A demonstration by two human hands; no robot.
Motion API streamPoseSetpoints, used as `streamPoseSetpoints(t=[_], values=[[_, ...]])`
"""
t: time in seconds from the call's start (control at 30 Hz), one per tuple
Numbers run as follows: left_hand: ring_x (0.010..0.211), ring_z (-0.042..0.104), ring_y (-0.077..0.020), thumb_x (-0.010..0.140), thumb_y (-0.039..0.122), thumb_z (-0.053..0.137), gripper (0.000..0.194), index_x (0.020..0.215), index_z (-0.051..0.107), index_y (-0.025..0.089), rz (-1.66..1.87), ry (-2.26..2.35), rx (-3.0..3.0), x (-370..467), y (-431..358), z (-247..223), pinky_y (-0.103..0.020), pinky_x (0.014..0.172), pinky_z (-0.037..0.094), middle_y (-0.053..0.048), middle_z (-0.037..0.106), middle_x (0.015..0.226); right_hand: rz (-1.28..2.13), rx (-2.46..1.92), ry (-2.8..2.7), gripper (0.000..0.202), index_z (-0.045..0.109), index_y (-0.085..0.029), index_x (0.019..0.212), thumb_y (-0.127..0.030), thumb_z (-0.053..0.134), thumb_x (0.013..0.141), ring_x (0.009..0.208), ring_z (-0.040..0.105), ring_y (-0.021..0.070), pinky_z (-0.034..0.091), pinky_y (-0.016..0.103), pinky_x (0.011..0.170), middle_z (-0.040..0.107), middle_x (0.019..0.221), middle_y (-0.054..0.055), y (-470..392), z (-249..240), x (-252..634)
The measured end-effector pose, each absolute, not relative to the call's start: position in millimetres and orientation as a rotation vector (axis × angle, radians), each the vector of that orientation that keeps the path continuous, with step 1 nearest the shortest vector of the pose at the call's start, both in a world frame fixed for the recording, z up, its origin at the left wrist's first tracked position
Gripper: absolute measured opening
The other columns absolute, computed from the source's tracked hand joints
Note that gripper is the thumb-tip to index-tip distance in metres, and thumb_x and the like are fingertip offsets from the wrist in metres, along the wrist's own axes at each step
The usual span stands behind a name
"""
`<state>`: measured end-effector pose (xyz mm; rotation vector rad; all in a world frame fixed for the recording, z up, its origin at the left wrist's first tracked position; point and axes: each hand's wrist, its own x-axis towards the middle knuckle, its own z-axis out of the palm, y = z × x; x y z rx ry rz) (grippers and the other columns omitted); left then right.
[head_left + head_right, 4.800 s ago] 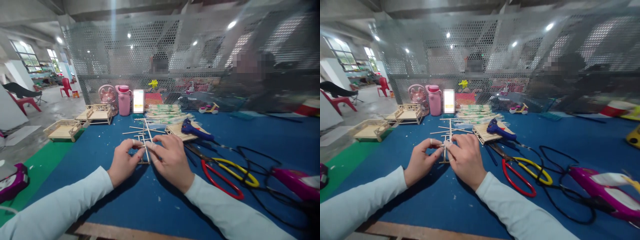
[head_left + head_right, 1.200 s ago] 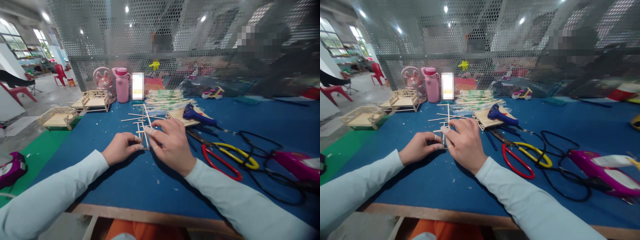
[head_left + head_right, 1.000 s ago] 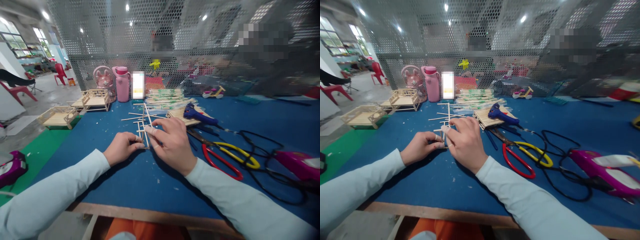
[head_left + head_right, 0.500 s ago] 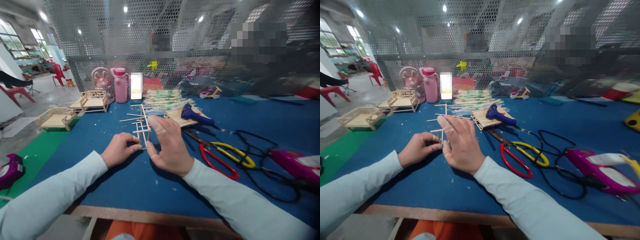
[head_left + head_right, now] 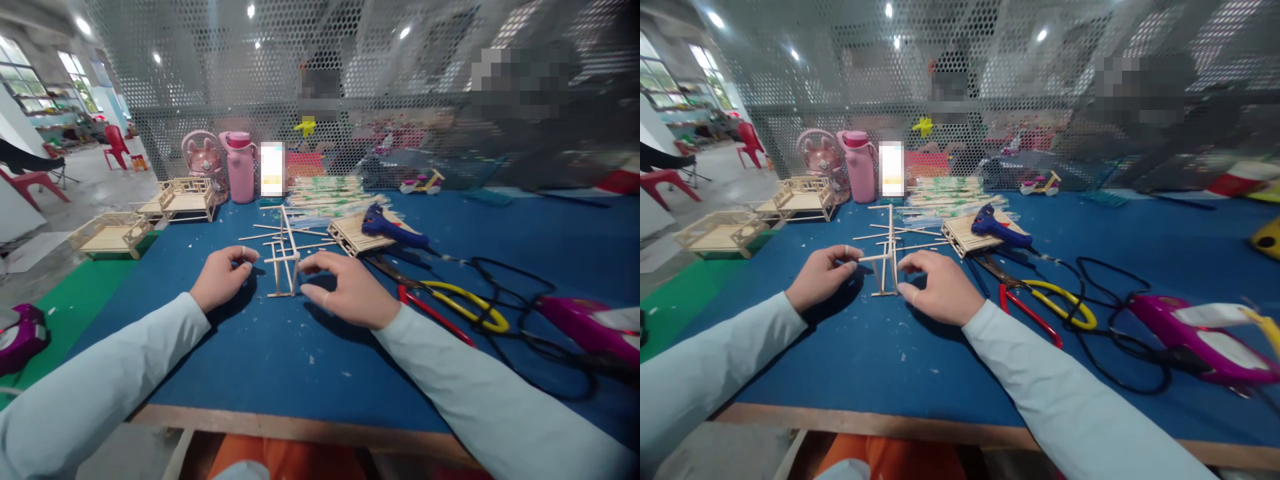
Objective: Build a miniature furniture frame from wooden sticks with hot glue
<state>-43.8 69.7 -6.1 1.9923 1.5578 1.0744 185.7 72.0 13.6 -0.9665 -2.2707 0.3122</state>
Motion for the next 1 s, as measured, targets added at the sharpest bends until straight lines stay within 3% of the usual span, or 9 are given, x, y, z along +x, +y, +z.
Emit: streamPoseSetpoints(t=[0.1,0.17,0.23,0.33,0.4,0.6,1.0], values=[[0.057,0.059,-0.0126,0.076,0.017,0.053,0.021,0.087,0.07,0.014,1.1,1.548,2.014,-42,70,-9,-0.026,0.059,0.049,-0.004,0.071,0.075,0.347,-0.998,-2.28,0.009,0.061,-0.018,0.077,-0.027,0.062,0.074,0.073,0.062,0.018,0.05,0.033,0.07,0.067,0.079,0.004,65,14,178],[0.06,0.06,-0.0132,0.077,0.018,0.053,0.021,0.089,0.069,0.013,1.13,1.551,2.02,-40,69,-9,-0.027,0.061,0.05,-0.006,0.072,0.08,0.324,-1.007,-2.25,0.007,0.06,-0.018,0.079,-0.022,0.061,0.074,0.072,0.061,0.0174,0.05,0.032,0.069,0.066,0.078,0.004,64,13,177],[0.071,0.062,-0.0151,0.078,0.018,0.052,0.023,0.094,0.067,0.014,1.244,1.558,2.058,-39,66,-6,-0.029,0.069,0.051,-0.007,0.071,0.088,0.229,-0.98,-2.178,0.018,0.059,-0.017,0.089,-0.015,0.059,0.071,0.074,0.06,0.0179,0.05,0.032,0.069,0.064,0.081,0.005,65,12,179],[0.091,0.06,-0.0183,0.079,0.015,0.051,0.024,0.098,0.066,0.016,1.579,1.485,2.3,-37,59,-1,-0.033,0.084,0.048,-0.008,0.068,0.097,-0.093,-0.862,-2.057,0.036,0.056,-0.016,0.106,-0.009,0.055,0.07,0.093,0.059,0.0232,0.049,0.039,0.082,0.061,0.099,0.011,64,13,181],[0.094,0.058,-0.0191,0.079,0.013,0.051,0.022,0.094,0.067,0.017,1.721,1.374,2.513,-35,54,3,-0.034,0.087,0.046,-0.008,0.066,0.097,-0.294,-0.77,-2.052,0.041,0.056,-0.017,0.111,-0.008,0.054,0.071,0.107,0.053,0.0272,0.043,0.045,0.092,0.056,0.113,0.014,60,15,180],[0.098,0.054,-0.023,0.076,0.017,0.055,0.023,0.095,0.067,0.022,1.616,1.351,2.737,-32,47,1,-0.041,0.091,0.041,-0.007,0.062,0.106,-0.442,-0.792,-2.161,0.043,0.058,-0.025,0.113,-0.011,0.055,0.073,0.123,0.042,0.0325,0.036,0.053,0.097,0.044,0.133,0.011,54,16,173],[0.104,0.051,-0.0248,0.077,0.019,0.054,0.027,0.1,0.067,0.023,1.532,1.297,2.836,-32,50,-1,-0.042,0.095,0.039,-0.008,0.061,0.111,-0.423,-0.82,-2.239,0.044,0.061,-0.022,0.116,-0.01,0.051,0.074,0.124,0.04,0.0332,0.033,0.056,0.099,0.046,0.135,0.013,55,13,171]])
